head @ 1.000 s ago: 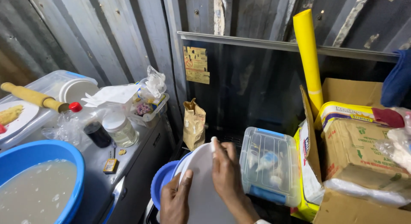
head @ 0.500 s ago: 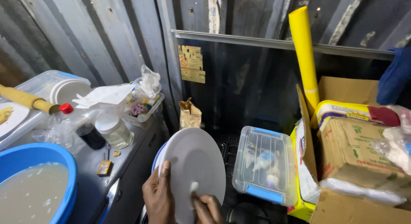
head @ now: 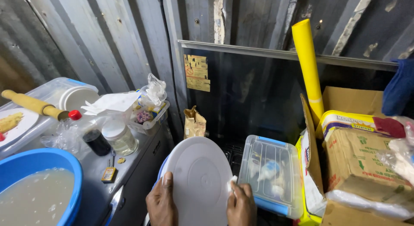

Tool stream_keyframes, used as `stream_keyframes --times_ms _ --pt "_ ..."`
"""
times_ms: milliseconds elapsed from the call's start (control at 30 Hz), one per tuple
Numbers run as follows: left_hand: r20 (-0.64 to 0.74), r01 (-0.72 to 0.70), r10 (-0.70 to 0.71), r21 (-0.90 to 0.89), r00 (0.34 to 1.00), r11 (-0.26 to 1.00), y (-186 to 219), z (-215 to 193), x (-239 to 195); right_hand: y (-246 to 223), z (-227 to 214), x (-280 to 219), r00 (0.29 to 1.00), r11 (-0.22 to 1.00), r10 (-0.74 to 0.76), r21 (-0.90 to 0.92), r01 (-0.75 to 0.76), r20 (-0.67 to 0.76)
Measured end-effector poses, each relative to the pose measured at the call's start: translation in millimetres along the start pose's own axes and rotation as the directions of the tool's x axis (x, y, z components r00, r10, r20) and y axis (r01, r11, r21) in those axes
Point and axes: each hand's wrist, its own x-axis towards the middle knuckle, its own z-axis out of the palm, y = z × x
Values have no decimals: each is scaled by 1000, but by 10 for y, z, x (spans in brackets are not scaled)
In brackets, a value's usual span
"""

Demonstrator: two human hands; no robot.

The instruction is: Organizing and sorting various kitchen supplies, containers, and food items in a cluttered workspace

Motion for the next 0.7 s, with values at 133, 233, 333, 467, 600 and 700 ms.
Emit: stream_keyframes --times_ms 133,233,333,467,600,700 --pt "-123 57 -70 -102 990 993 111 101 2 -396 51 -585 990 999 -13 47 20 -144" --pt "-147 65 -92 -177 985 982 36 231 37 -1221 -195 -736 943 972 -173 107 210 -286" --pt "-148 56 -73 -112 986 992 -101 322 91 -1400 -239 -792 991 927 -55 362 97 -124" --pt "-65 170 -199 -309 978 936 -70 585 178 -1394 -538 -549 863 871 -329 231 434 -384" --pt "180 458 -429 -504 885 733 58 984 189 -657 -1010 -501 944 923 -167 291 251 -284" --pt "313 539 -439 -465 842 702 -278 1421 211 -224 -1279 -451 936 971 -158 124 205 -315"
